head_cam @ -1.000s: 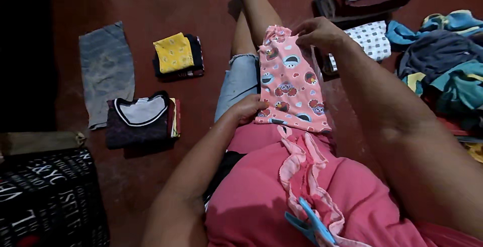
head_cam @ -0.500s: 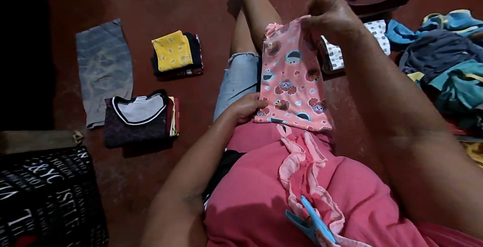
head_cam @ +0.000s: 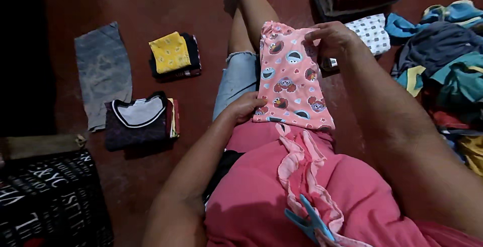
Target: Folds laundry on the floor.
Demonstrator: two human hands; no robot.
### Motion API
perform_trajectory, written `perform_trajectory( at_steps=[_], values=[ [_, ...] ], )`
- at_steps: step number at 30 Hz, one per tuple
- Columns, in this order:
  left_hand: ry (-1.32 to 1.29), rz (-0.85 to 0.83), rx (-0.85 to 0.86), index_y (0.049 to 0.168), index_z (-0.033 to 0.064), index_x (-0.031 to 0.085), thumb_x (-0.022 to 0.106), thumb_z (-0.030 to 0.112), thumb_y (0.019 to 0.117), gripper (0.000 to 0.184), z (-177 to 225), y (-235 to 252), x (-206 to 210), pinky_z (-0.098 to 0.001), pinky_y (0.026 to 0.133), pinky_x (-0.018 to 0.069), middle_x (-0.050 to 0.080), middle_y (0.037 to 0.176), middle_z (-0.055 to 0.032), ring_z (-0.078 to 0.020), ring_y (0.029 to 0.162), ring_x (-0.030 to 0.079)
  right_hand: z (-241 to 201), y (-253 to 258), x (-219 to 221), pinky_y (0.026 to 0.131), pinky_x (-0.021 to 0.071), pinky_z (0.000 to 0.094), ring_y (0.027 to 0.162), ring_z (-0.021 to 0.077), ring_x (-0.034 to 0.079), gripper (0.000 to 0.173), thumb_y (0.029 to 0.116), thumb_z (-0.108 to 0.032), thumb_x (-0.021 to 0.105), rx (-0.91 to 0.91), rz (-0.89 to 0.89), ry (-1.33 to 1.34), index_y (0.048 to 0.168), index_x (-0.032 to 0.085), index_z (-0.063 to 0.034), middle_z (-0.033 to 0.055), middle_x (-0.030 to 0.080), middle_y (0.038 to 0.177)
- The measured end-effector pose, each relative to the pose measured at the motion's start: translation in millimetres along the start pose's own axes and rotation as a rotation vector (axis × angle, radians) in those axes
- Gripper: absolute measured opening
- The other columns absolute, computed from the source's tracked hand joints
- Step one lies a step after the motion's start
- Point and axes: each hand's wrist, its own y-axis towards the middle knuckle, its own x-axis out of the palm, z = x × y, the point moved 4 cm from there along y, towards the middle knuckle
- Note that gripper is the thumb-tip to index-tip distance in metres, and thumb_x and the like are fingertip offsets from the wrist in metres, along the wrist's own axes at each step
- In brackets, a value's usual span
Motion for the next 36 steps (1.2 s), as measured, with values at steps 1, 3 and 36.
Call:
perform_trajectory(
  at_steps=[1, 3, 36],
  values=[
    [0.005, -0.005, 0.003, 0.126, 0.0012, 0.055, 0.050, 0.008, 0.1050, 0.023, 0.1, 0.4, -0.3, -0.0340, 0.078, 0.0606, 0.070, 0.098, -0.0085, -0.0148, 0.083, 0.070, -4.8, -0.1, 4.4, 0.070, 0.0607, 0.0333, 0.072, 0.0142, 0.067, 0.030, 0.0931, -0.005, 0.064, 0.032, 0.002, -0.039, 0.123, 0.059, -0.0023, 0.0058, 0.068, 0.091],
    [0.003, -0.006, 0.004, 0.127, 0.0015, 0.055, 0.050, 0.008, 0.1051, 0.023, -0.4, 0.8, -1.0, -0.0337, 0.078, 0.0607, 0.070, 0.098, -0.0083, -0.0148, 0.083, 0.070, -12.4, -0.3, 12.5, 0.067, 0.0602, 0.0319, 0.070, 0.0132, 0.067, 0.024, 0.0907, -0.005, 0.067, 0.042, 0.022, -0.140, 0.114, 0.061, -0.0020, 0.0051, 0.069, 0.087],
    [-0.026, -0.054, 0.041, 0.127, 0.0014, 0.055, 0.052, 0.008, 0.1048, 0.024, -1.0, -2.2, -1.0, -0.0335, 0.080, 0.0613, 0.071, 0.098, -0.0079, -0.0149, 0.085, 0.071, -2.4, 3.9, -8.2, 0.066, 0.0579, 0.0307, 0.072, 0.0131, 0.062, 0.049, 0.0890, 0.007, 0.062, -0.117, 0.034, -0.113, 0.135, 0.053, -0.0072, 0.0065, 0.062, 0.100]
  ],
)
